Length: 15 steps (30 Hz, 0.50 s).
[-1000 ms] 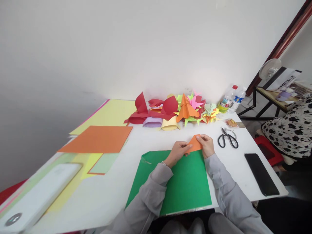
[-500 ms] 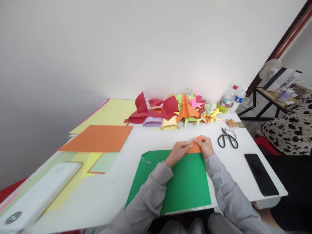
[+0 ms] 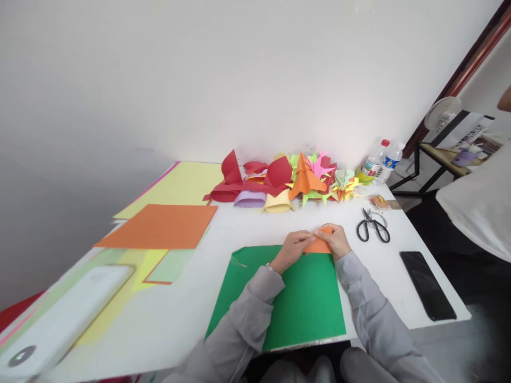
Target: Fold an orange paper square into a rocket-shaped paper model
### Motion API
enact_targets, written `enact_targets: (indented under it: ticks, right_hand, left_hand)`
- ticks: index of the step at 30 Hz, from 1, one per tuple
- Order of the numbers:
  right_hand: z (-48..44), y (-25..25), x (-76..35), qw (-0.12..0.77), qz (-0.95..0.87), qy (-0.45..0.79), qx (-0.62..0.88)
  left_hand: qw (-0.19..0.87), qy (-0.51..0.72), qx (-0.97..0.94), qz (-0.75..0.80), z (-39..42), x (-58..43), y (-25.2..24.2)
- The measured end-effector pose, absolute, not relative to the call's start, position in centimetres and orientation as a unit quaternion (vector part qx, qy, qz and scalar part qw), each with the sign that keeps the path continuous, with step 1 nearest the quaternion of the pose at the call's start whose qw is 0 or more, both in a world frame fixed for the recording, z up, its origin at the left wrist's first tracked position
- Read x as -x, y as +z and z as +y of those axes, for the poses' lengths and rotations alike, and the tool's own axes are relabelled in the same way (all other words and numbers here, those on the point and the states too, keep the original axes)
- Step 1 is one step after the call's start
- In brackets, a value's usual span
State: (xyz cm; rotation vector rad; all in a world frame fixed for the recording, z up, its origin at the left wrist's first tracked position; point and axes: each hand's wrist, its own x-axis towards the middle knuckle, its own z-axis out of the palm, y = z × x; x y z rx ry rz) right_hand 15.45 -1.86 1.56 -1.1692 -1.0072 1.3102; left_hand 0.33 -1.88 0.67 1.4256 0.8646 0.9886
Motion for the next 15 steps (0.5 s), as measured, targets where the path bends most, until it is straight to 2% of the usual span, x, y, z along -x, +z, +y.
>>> enact_targets:
  ticks: [7,15]
  right_hand:
    - [-1.71,1.19,-15.48,0.540,-0.409,0.552,0.485]
    - [-1.82,1.29,-15.28,0.535,-0.415,0.564,0.473]
  left_hand:
    - [0.478,0.437,-0.634,0.423,-1.93,-0.41,0.76]
    - [0.417,0.442,-0.700,0.375,-1.74,-0.13,0.77]
